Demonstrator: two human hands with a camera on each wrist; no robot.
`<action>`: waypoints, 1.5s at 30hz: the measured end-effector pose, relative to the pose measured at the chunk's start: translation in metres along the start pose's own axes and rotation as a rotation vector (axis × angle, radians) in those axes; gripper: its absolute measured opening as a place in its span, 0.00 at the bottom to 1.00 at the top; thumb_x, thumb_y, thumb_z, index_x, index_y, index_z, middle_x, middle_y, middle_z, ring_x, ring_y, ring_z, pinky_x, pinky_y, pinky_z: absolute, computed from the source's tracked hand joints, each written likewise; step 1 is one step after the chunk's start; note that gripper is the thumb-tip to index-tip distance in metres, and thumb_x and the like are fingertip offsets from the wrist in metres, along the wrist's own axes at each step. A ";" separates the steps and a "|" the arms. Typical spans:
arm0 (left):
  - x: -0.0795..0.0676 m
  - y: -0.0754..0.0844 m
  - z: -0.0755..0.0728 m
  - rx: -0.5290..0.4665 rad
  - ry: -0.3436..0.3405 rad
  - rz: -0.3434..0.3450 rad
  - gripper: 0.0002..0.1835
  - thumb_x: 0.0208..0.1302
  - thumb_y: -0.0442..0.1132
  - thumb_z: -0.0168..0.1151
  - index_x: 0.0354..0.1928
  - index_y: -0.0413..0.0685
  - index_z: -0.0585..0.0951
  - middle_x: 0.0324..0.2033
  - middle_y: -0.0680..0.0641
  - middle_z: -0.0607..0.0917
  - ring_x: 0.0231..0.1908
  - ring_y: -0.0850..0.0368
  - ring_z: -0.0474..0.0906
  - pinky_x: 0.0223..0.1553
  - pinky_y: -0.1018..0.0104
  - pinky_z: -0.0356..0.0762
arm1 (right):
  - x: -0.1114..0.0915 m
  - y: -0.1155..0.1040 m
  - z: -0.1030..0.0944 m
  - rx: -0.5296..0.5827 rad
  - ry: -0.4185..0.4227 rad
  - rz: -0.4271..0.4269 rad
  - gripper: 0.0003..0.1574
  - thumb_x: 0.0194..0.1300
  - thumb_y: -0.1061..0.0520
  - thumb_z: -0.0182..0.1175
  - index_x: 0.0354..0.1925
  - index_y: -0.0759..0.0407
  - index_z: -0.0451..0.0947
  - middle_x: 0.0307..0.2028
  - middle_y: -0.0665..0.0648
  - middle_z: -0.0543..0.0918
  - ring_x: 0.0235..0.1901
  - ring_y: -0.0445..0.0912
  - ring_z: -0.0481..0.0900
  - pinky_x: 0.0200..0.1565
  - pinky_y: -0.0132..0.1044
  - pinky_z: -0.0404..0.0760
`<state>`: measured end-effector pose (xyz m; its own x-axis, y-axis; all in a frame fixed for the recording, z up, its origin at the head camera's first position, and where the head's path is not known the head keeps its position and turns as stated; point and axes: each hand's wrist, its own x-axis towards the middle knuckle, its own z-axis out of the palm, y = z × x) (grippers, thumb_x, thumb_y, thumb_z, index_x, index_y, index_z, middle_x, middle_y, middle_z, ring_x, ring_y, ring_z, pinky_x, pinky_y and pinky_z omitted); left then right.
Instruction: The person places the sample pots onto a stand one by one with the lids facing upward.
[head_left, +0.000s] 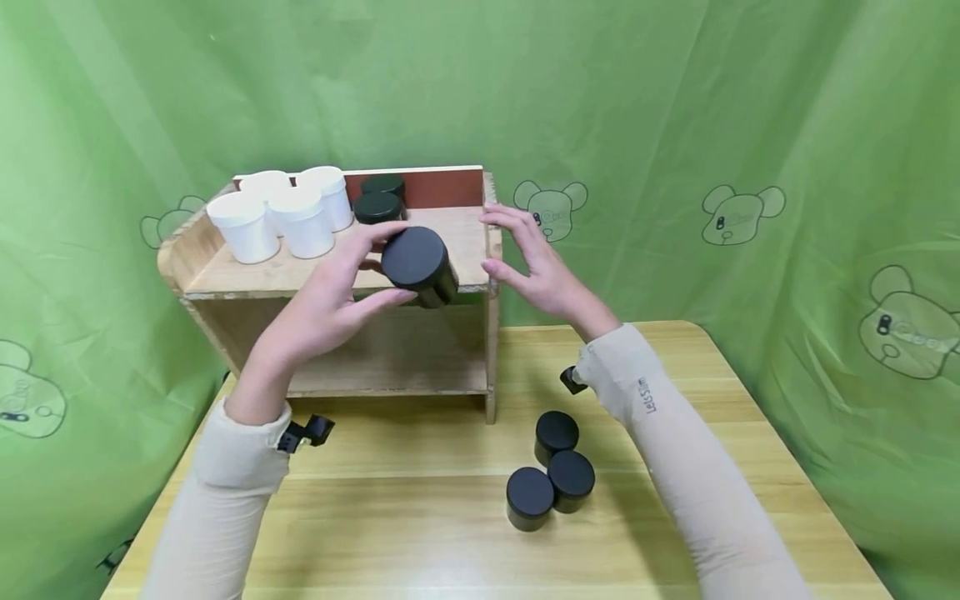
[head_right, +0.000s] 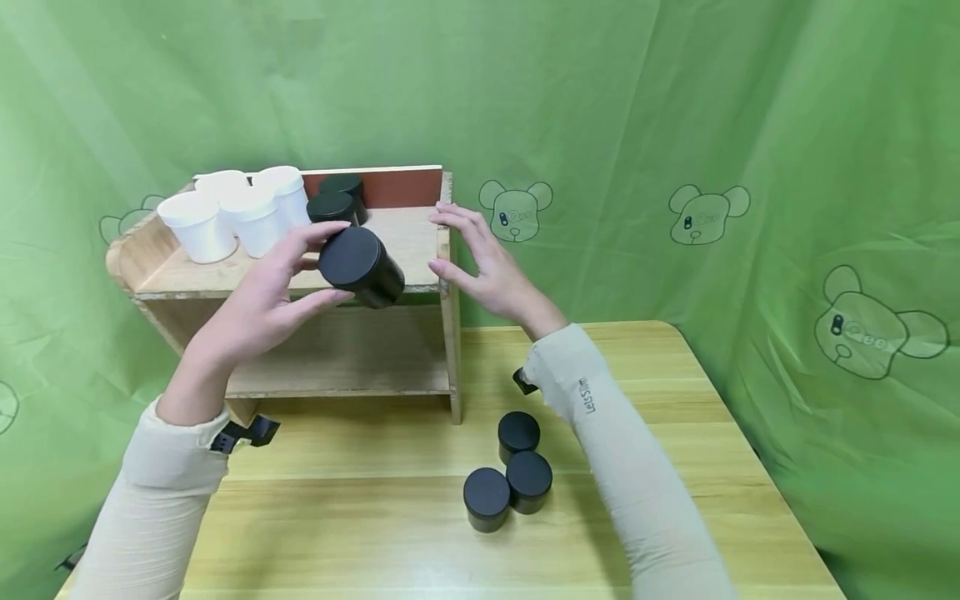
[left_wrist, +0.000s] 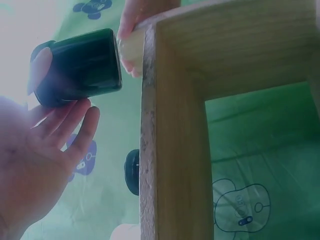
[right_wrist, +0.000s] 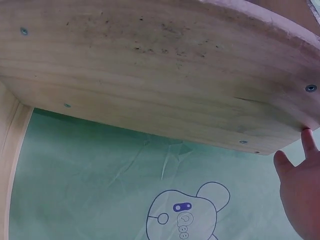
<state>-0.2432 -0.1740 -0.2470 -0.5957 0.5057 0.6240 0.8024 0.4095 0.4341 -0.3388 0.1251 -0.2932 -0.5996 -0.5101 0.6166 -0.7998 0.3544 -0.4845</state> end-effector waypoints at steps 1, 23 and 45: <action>0.003 -0.001 -0.001 0.003 0.010 0.001 0.38 0.65 0.31 0.71 0.74 0.42 0.67 0.61 0.42 0.76 0.59 0.51 0.76 0.59 0.59 0.80 | 0.000 0.000 0.000 0.001 0.003 -0.001 0.41 0.74 0.35 0.56 0.76 0.50 0.61 0.79 0.50 0.56 0.79 0.48 0.53 0.78 0.61 0.53; 0.058 -0.028 0.005 0.180 0.167 -0.168 0.36 0.69 0.45 0.70 0.73 0.41 0.68 0.64 0.37 0.74 0.62 0.46 0.73 0.67 0.52 0.72 | 0.000 0.004 0.010 0.082 0.083 0.000 0.38 0.72 0.47 0.58 0.75 0.50 0.62 0.79 0.51 0.56 0.79 0.48 0.53 0.77 0.65 0.51; 0.088 -0.048 0.008 0.375 0.167 -0.296 0.37 0.72 0.57 0.63 0.74 0.43 0.68 0.66 0.39 0.76 0.67 0.43 0.69 0.73 0.50 0.61 | -0.001 0.001 0.012 0.071 0.086 0.017 0.38 0.71 0.45 0.58 0.74 0.52 0.62 0.79 0.50 0.57 0.79 0.47 0.53 0.77 0.66 0.52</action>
<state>-0.3342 -0.1430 -0.2183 -0.7574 0.2105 0.6181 0.5131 0.7773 0.3640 -0.3383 0.1170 -0.3017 -0.6160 -0.4338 0.6575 -0.7871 0.3049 -0.5362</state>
